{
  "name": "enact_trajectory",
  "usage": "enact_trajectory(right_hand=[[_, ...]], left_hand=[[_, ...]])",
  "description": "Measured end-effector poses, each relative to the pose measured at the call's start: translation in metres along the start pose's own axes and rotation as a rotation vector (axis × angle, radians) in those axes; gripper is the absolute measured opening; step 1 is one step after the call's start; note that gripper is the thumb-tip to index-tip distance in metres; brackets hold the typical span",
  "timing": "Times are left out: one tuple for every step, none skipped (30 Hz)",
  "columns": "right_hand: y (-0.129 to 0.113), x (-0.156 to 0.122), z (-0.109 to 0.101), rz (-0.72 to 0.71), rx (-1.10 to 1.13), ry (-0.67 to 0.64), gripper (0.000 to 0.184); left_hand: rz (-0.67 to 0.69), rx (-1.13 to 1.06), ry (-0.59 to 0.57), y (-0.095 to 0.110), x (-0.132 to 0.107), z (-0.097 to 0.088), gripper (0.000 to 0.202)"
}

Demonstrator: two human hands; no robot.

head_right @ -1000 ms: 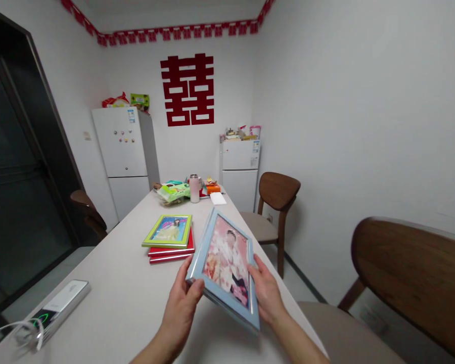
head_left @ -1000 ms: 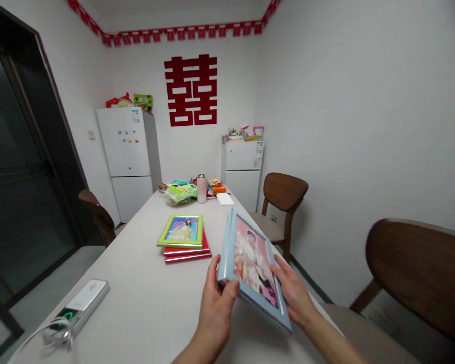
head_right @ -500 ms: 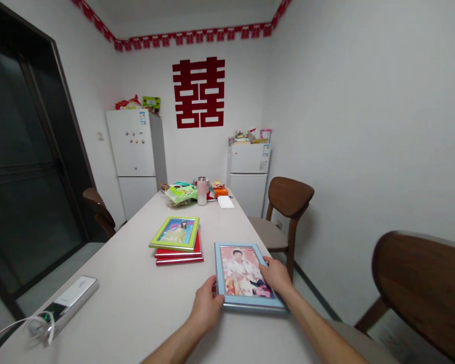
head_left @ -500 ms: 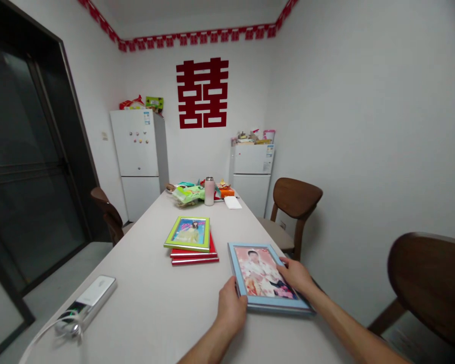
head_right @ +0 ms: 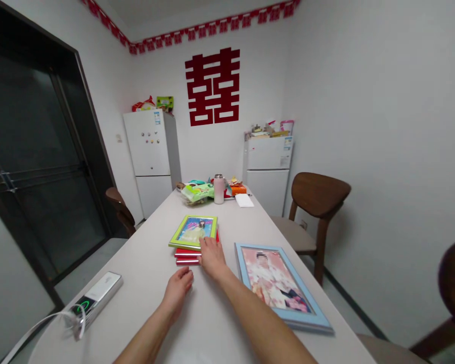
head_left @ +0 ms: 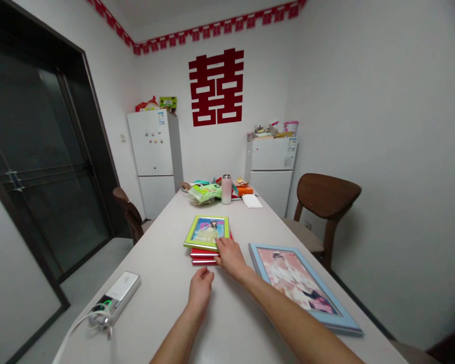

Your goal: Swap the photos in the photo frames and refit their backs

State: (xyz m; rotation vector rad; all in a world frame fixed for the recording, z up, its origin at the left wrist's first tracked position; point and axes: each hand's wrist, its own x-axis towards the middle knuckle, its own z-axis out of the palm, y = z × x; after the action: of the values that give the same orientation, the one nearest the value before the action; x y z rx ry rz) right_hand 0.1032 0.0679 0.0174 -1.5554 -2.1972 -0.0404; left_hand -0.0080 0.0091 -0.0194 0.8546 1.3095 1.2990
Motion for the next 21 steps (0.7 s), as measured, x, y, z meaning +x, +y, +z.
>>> enact_trajectory(right_hand=[[-0.003, 0.002, 0.0, 0.0, -0.015, -0.005, 0.028], [-0.006, 0.002, 0.0, -0.003, -0.029, -0.011, 0.025], [-0.008, -0.001, -0.002, -0.011, -0.041, -0.018, 0.022], [-0.011, -0.006, -0.004, -0.024, -0.051, -0.026, 0.02], [-0.014, -0.013, -0.006, -0.041, -0.059, -0.035, 0.019], [-0.017, -0.023, -0.009, -0.06, -0.067, -0.045, 0.018], [-0.02, -0.034, -0.012, -0.078, -0.069, -0.056, 0.019], [-0.023, -0.045, -0.014, -0.093, -0.06, -0.066, 0.019], [-0.025, -0.056, -0.017, -0.106, -0.035, -0.075, 0.02], [-0.027, -0.067, -0.02, -0.115, 0.011, -0.08, 0.02], [-0.027, -0.075, -0.023, -0.118, 0.076, -0.077, 0.02], [-0.028, -0.082, -0.027, -0.111, 0.158, -0.061, 0.021], [-0.027, -0.086, -0.03, -0.09, 0.249, -0.031, 0.024], [-0.027, -0.089, -0.035, -0.055, 0.341, 0.005, 0.028], [-0.028, -0.09, -0.039, -0.007, 0.439, 0.042, 0.034], [-0.028, -0.09, -0.045, 0.052, 0.545, 0.07, 0.041], [-0.03, -0.09, -0.05, 0.119, 0.658, 0.082, 0.047], [-0.032, -0.091, -0.056, 0.193, 0.776, 0.084, 0.053], [-0.034, -0.093, -0.062, 0.267, 0.901, 0.079, 0.057], [-0.037, -0.097, -0.068, 0.33, 1.032, 0.071, 0.061], [-0.041, -0.102, -0.074, 0.376, 1.161, 0.064, 0.062]], left_hand=[[-0.01, -0.033, -0.006, 0.0, 0.0, -0.003, 0.023], [-0.017, -0.072, -0.008, 0.001, 0.0, -0.006, 0.023], [-0.023, -0.117, -0.009, 0.001, 0.0, -0.009, 0.023], [-0.025, -0.164, -0.008, 0.002, 0.0, -0.01, 0.024], [-0.024, -0.212, -0.008, 0.003, 0.0, -0.012, 0.025], [-0.017, -0.259, -0.011, 0.004, 0.0, -0.012, 0.025], [-0.004, -0.303, -0.014, 0.005, -0.001, -0.013, 0.025], [0.017, -0.343, -0.016, 0.006, -0.003, -0.012, 0.024], [0.043, -0.377, -0.015, 0.008, -0.005, -0.012, 0.022], [0.071, -0.403, -0.011, 0.009, -0.009, -0.011, 0.021], [0.097, -0.42, -0.007, 0.01, -0.015, -0.01, 0.021], [0.121, -0.427, -0.003, 0.012, -0.021, -0.01, 0.022], [0.139, -0.423, -0.002, 0.013, -0.03, -0.01, 0.024], [0.154, -0.414, -0.003, 0.015, -0.039, -0.011, 0.026], [0.164, -0.407, -0.007, 0.018, -0.049, -0.012, 0.029], [0.18, -0.383, -0.014, 0.021, -0.061, -0.014, 0.031], [0.208, -0.327, -0.025, 0.025, -0.073, -0.017, 0.033], [0.245, -0.253, -0.042, 0.029, -0.086, -0.021, 0.035], [0.322, -0.101, -0.068, 0.032, -0.098, -0.025, 0.034], [0.415, 0.07, -0.102, 0.035, -0.109, -0.03, 0.033], [0.545, 0.227, -0.143, 0.037, -0.119, -0.034, 0.033]])
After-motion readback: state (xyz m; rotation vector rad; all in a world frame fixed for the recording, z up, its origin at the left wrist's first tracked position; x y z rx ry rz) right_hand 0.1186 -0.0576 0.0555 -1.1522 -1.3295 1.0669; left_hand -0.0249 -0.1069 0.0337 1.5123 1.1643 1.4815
